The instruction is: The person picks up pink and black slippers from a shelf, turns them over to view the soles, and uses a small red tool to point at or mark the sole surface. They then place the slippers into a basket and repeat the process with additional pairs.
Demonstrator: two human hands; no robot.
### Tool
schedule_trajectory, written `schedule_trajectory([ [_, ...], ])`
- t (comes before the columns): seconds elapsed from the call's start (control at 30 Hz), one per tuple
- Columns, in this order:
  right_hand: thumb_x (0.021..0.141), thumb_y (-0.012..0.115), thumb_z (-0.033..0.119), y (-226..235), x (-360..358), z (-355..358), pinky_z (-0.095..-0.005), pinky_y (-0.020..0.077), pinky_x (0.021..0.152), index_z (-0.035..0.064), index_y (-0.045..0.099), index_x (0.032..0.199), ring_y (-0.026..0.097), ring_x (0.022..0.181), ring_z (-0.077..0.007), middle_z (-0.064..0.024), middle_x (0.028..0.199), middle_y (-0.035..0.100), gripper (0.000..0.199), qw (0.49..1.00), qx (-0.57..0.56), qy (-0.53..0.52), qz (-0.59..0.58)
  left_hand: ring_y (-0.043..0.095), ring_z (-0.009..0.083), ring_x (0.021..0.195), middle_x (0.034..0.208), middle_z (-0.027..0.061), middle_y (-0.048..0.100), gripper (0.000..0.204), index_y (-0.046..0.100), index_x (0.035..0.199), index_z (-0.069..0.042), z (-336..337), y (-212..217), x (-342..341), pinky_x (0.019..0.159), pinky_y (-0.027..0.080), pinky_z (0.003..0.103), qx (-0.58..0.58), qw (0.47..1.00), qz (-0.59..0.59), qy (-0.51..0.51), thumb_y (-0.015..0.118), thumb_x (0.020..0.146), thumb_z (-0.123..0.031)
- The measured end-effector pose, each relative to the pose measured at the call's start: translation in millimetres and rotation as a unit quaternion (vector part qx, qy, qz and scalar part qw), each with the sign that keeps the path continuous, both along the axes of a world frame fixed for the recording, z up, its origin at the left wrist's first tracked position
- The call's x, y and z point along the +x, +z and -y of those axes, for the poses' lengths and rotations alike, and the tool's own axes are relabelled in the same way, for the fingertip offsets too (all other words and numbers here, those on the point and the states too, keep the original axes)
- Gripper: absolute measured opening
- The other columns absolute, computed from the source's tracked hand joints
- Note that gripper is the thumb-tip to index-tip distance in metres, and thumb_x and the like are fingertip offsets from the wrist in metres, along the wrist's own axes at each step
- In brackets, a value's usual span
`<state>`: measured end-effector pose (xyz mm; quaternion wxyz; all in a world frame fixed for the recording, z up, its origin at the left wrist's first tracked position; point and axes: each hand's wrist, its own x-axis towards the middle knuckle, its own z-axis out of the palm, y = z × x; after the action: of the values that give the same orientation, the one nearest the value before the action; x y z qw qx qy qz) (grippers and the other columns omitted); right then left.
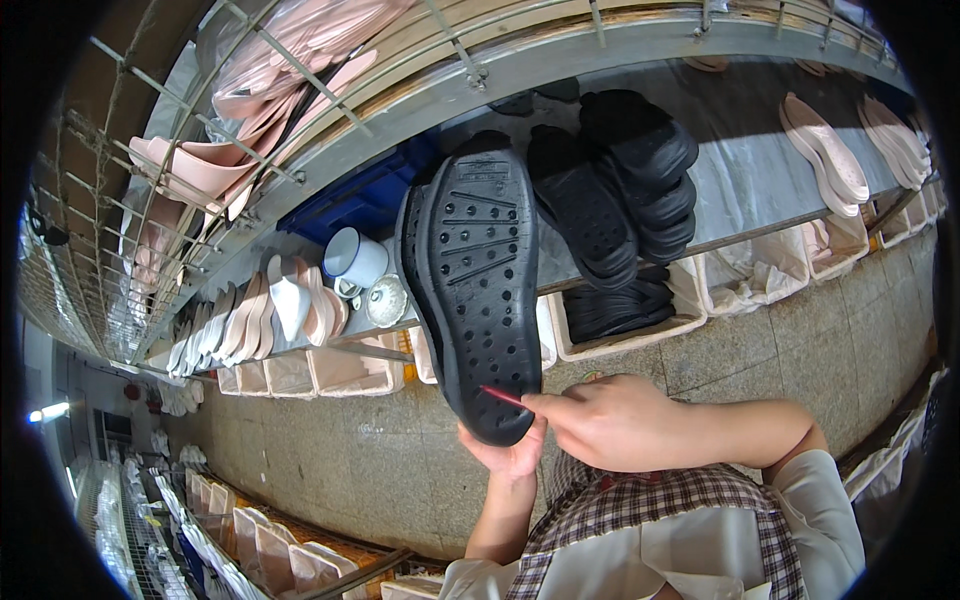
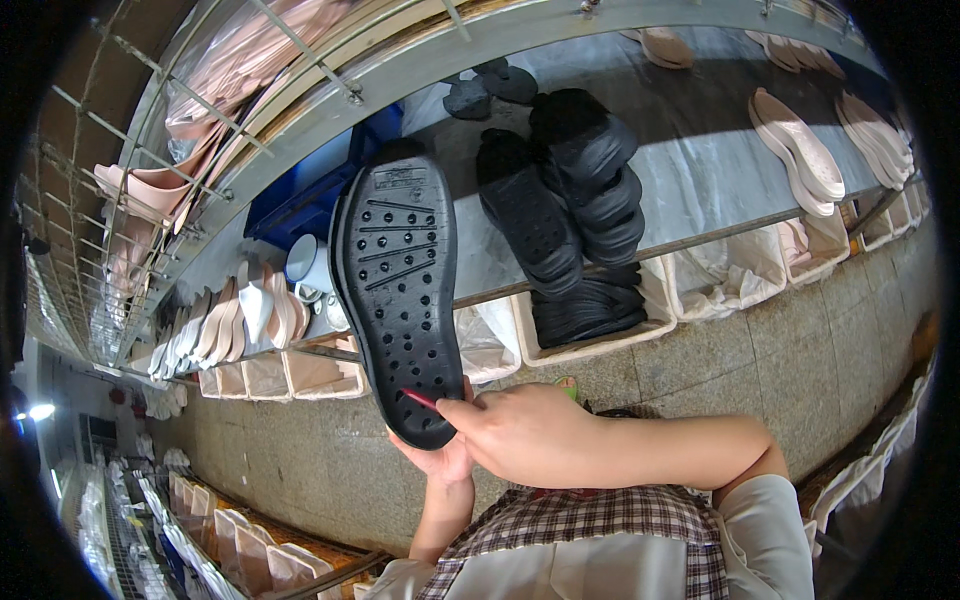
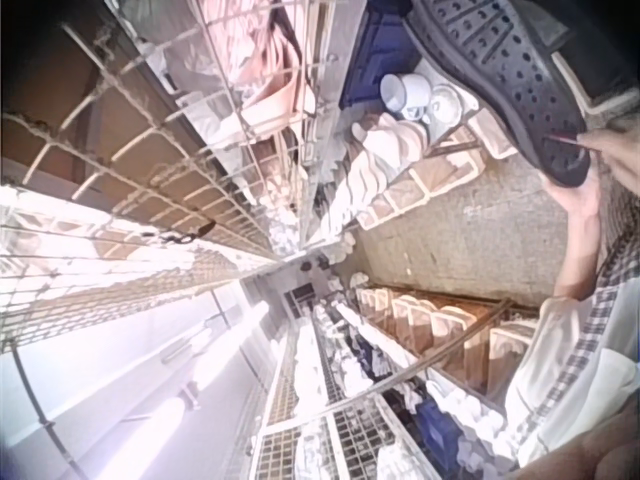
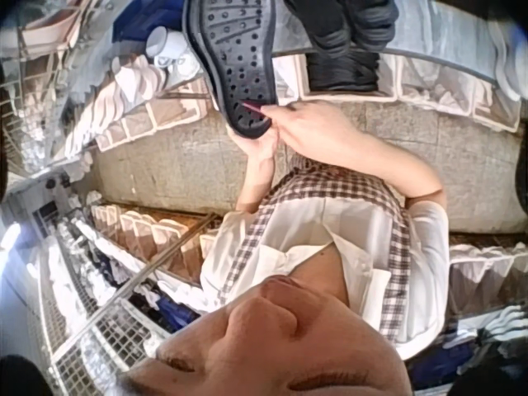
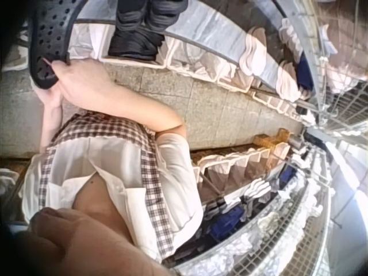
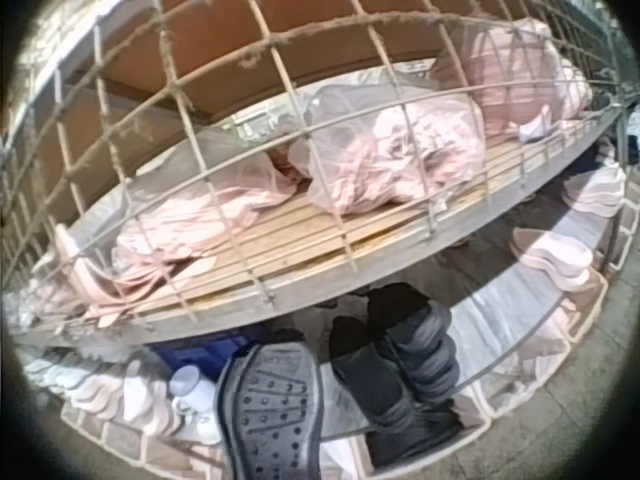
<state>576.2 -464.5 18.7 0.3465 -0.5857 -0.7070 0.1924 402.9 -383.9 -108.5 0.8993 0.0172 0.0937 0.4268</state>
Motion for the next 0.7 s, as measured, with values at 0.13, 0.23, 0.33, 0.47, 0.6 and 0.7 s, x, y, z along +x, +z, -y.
schedule_trajectory([
  [0.13, 0.082, 0.065, 0.012, -22, 23, 15, -0.0326, 0.051, 0.054, 0.0006, 0.059, 0.112, 0.065, 0.066, -0.0252, -0.0106, 0.084, 0.067, 0.032, 0.969, 0.147, -0.046, -0.193, 0.055, 0.0342, 0.113, 0.131, 0.0145, 0.05, 0.067, 0.046, 0.131, -0.007, -9, 5, -5, 0.088, 0.05, 0.056, 0.124, 0.986, -0.107, 0.03, 0.073, 0.074, -0.032],
  [0.23, 0.087, 0.06, 0.011, -48, 55, 45, -0.0344, 0.0456, 0.072, 0.0011, 0.057, 0.102, 0.058, 0.075, -0.0216, -0.0083, 0.086, 0.068, 0.018, 0.964, 0.118, -0.045, -0.234, 0.051, 0.0321, 0.113, 0.127, 0.0141, 0.045, 0.086, 0.029, 0.136, -0.005, -11, 10, -9, 0.094, 0.046, 0.049, 0.278, 0.9, -0.281, 0.183, 0.08, 0.067, -0.011],
  [0.33, 0.093, 0.054, 0.01, -88, 55, 70, -0.0339, 0.0487, 0.08, 0.0018, 0.051, 0.101, 0.062, 0.088, -0.0206, -0.0106, 0.091, 0.068, 0.012, 0.872, -0.015, -0.164, -0.461, 0.044, 0.0318, 0.117, 0.129, 0.0145, 0.039, 0.093, 0.027, 0.136, -0.011, -13, 17, -17, 0.099, 0.039, 0.047, 0.463, 0.615, -0.555, 0.314, 0.082, 0.062, -0.005],
  [0.47, 0.09, 0.059, 0.014, -123, 69, 96, -0.0322, 0.0526, 0.069, 0.0072, 0.058, 0.1, 0.067, 0.078, -0.0206, -0.0083, 0.092, 0.067, 0.012, 0.964, -0.208, -0.102, -0.127, 0.042, 0.036, 0.115, 0.129, 0.018, 0.036, 0.095, 0.029, 0.135, -0.018, -26, 23, -22, 0.099, 0.037, 0.047, 0.613, 0.378, -0.587, 0.37, 0.083, 0.058, -0.004],
  [0.6, 0.087, 0.059, 0.015, -147, 73, 111, -0.0334, 0.0513, 0.067, 0.0106, 0.059, 0.1, 0.066, 0.078, -0.0267, -0.0097, 0.089, 0.066, 0.014, 0.942, -0.307, -0.032, -0.129, 0.04, 0.0431, 0.121, 0.131, 0.0189, 0.033, 0.086, 0.039, 0.131, -0.023, -27, 26, -20, 0.101, 0.036, 0.053, 0.646, 0.346, -0.568, 0.375, 0.081, 0.059, -0.003],
  [0.7, 0.086, 0.058, 0.016, -173, 73, 114, -0.0353, 0.0506, 0.067, 0.0112, 0.059, 0.1, 0.065, 0.079, -0.0298, -0.0116, 0.088, 0.066, 0.015, 0.936, -0.335, 0.02, -0.106, 0.038, 0.0459, 0.123, 0.13, 0.0177, 0.035, 0.081, 0.043, 0.128, -0.027, -25, 27, -19, 0.1, 0.036, 0.055, 0.654, 0.343, -0.559, 0.377, 0.083, 0.06, -0.007],
])
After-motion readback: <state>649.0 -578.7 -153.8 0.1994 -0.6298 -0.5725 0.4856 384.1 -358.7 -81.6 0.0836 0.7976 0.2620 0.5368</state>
